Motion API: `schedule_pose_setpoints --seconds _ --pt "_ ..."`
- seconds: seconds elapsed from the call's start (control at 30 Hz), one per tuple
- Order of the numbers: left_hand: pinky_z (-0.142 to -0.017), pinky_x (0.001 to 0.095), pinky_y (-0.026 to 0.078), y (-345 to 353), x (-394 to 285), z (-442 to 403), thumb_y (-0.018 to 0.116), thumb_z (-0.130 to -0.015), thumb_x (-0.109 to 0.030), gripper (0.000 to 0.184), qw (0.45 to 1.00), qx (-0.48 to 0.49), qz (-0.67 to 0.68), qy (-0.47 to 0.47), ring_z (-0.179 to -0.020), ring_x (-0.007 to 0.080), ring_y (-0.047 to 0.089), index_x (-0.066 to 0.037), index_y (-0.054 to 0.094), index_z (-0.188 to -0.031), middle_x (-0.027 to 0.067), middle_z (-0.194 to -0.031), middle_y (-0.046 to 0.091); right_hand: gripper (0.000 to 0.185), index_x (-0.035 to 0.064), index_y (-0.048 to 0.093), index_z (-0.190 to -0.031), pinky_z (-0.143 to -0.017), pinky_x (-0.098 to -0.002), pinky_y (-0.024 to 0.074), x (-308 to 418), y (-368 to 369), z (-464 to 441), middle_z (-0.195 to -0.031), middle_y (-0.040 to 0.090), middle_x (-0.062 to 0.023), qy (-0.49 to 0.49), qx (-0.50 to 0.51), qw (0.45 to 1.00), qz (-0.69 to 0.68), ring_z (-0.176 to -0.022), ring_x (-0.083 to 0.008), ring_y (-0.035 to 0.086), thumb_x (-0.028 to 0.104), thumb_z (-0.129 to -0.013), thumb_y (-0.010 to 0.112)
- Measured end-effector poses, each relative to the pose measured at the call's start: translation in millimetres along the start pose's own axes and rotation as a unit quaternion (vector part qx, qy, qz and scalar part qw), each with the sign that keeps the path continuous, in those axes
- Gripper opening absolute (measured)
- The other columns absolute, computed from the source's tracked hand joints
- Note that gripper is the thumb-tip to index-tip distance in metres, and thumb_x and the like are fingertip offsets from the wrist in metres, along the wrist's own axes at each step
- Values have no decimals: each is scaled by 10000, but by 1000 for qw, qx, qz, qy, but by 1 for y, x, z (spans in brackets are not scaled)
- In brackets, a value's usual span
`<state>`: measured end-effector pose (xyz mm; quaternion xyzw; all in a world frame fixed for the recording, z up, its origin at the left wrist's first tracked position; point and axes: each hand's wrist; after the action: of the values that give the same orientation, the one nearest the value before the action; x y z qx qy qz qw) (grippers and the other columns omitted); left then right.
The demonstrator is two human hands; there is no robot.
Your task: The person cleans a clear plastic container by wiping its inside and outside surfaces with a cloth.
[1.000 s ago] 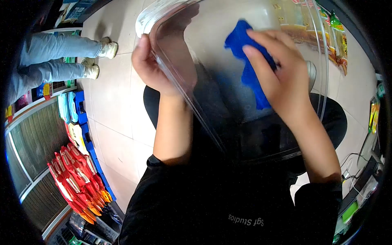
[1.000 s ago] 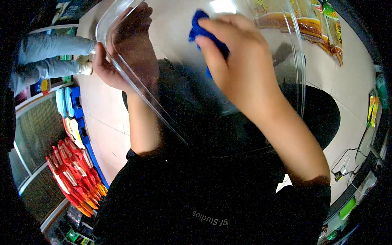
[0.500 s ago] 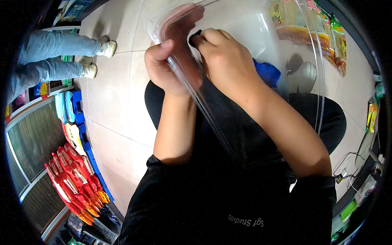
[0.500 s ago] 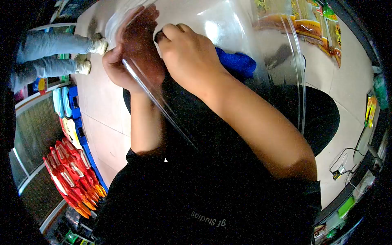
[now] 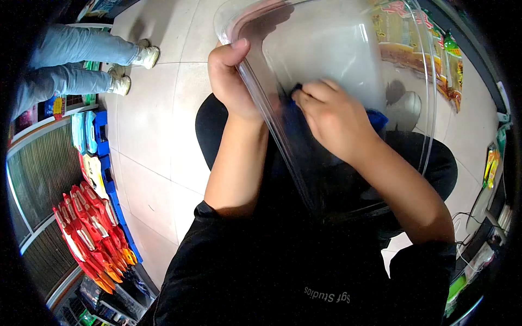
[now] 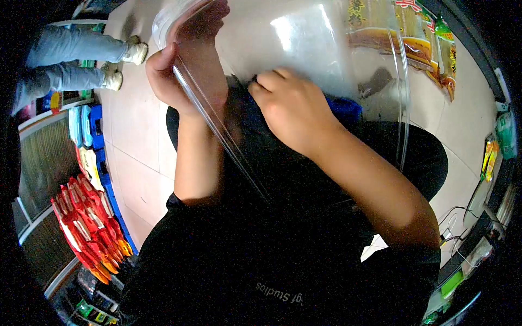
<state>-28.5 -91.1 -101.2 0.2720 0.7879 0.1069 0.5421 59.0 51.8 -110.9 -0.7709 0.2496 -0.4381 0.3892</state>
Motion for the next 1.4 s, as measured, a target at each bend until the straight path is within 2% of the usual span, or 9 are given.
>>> schedule_pose_setpoints --seconds 0.2,0.4,0.57,0.77,0.83,1.03,1.13,1.33,1.4 --pt "-987 413 357 11 -5 2 345 -763 -364 638 999 -46 21 -20 -1092 365 534 98 554 -1150 246 -1169 577 148 50 634 -836 -709 -334 529 -8 4 -56 -860 581 -65 -29 -129 987 89 -878 -234 589 96 -728 544" --pt "-952 412 369 -2 1 2 360 -765 -372 627 999 6 47 2 -1054 360 545 92 560 -1136 237 -1142 591 151 32 614 -836 -682 -322 530 -5 3 -4 -869 554 -50 -52 -18 996 74 -868 -214 570 126 -738 546" --pt "-1071 435 247 16 -5 14 429 -793 -284 597 988 -84 114 -68 -1198 384 438 180 484 -1166 278 -1234 520 169 31 620 -854 -680 -349 523 -11 -11 -17 -834 567 -55 -58 -29 994 87 -848 -232 577 126 -739 541" --pt "-1064 431 265 2 2 11 424 -786 -276 587 977 117 137 115 -1189 369 449 167 491 -1165 275 -1234 520 165 39 617 -844 -685 -352 523 -14 -1 -36 -817 560 -62 -73 -49 990 111 -841 -242 578 121 -725 537" --pt "-1059 446 273 6 2 16 400 -792 -284 579 998 -50 39 -6 -1186 373 452 150 504 -1161 277 -1234 520 174 36 619 -854 -692 -351 525 -7 -1 -13 -812 556 -60 -74 -19 992 102 -832 -239 577 122 -724 541" --pt "-1049 445 282 13 4 6 394 -783 -287 579 992 35 116 28 -1164 380 470 153 517 -1139 284 -1214 532 117 51 612 -797 -692 -358 529 -23 -18 -32 -804 579 -69 -86 -28 985 150 -836 -246 595 110 -706 568" --pt "-1027 465 304 11 -3 8 404 -780 -273 554 997 -34 54 -32 -1135 392 491 148 533 -1115 292 -1188 546 104 53 599 -786 -693 -358 526 -32 -12 -49 -815 583 -72 -99 -74 984 131 -842 -252 594 102 -702 561" --pt "-941 489 393 6 8 12 366 -862 -175 376 992 -53 -44 103 -1060 429 532 92 551 -1050 309 -1176 542 134 36 620 -824 -666 -320 522 -19 -7 6 -763 542 -43 -122 37 986 112 -811 -211 576 124 -735 572" --pt "-939 480 400 11 7 9 356 -871 -170 366 986 24 19 165 -1060 427 537 81 553 -1051 308 -1179 542 127 41 622 -813 -666 -314 522 -23 -15 2 -776 547 -45 -128 44 984 113 -819 -209 573 125 -733 572"
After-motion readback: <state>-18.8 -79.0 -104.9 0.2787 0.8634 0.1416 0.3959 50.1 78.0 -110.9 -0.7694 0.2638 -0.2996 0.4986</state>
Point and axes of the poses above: each hand's wrist, its own z-axis away from the middle knuckle, its own y-axis out of the palm, x = y × z
